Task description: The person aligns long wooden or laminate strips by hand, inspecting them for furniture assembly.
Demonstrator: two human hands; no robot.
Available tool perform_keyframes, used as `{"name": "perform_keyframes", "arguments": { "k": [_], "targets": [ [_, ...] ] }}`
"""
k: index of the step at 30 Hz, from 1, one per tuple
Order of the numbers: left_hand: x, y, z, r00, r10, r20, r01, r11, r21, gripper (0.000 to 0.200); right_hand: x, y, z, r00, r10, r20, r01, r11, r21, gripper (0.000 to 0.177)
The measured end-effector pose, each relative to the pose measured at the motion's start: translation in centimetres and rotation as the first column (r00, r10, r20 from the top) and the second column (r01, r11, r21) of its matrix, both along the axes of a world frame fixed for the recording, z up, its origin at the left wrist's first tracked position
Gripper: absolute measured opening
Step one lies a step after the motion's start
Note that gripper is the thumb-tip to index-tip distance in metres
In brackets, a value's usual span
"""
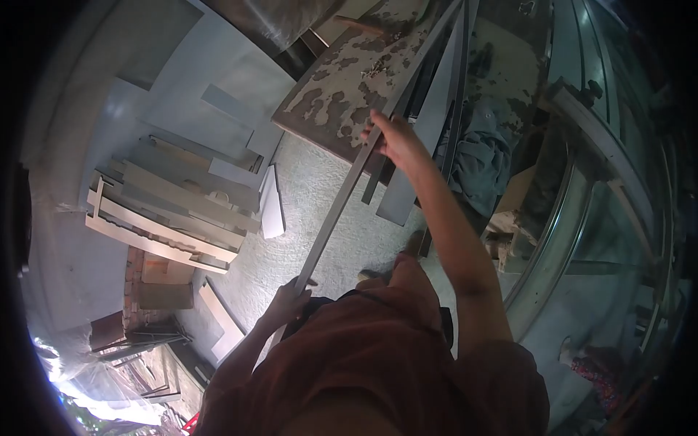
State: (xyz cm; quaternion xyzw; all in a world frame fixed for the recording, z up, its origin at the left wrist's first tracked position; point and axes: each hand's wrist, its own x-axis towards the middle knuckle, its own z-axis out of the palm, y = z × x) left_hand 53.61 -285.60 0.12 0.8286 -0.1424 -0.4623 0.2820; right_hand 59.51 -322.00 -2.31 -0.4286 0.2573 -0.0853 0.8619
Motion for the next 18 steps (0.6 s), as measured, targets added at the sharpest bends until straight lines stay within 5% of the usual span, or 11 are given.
{"name": "perform_keyframes", "arguments": {
  "k": [6,8,12,16,18],
  "targets": [
    [2.8,-7.4,0.4,0.999,0.000,0.039,0.004,0.993,-0.117,0.028,1.6,-7.2,-2.4,1.000,0.009,-0.011,-0.009,1.000,0.003,0.057],
    [3.8,-9.9,0.0,1.000,-0.014,0.016,0.016,0.993,-0.119,0.028,0.2,-8.2,-0.9,0.989,-0.136,-0.054,0.123,0.971,-0.204,0.066],
    [5.6,-16.1,-0.6,0.997,-0.030,-0.069,0.013,0.973,-0.231,0.030,-5.0,-6.0,0.2,0.978,-0.208,0.017,0.203,0.929,-0.311,0.072],
    [6.8,-23.5,-1.7,0.993,-0.055,-0.103,0.019,0.946,-0.325,0.033,-9.5,-1.1,-0.7,0.994,-0.088,-0.059,0.046,0.858,-0.511,0.070],
    [6.9,-26.5,-3.9,0.989,-0.051,-0.140,-0.030,0.853,-0.522,0.040,-10.6,1.5,-1.4,0.991,-0.080,-0.103,0.010,0.833,-0.553,0.066]
  ]
}}
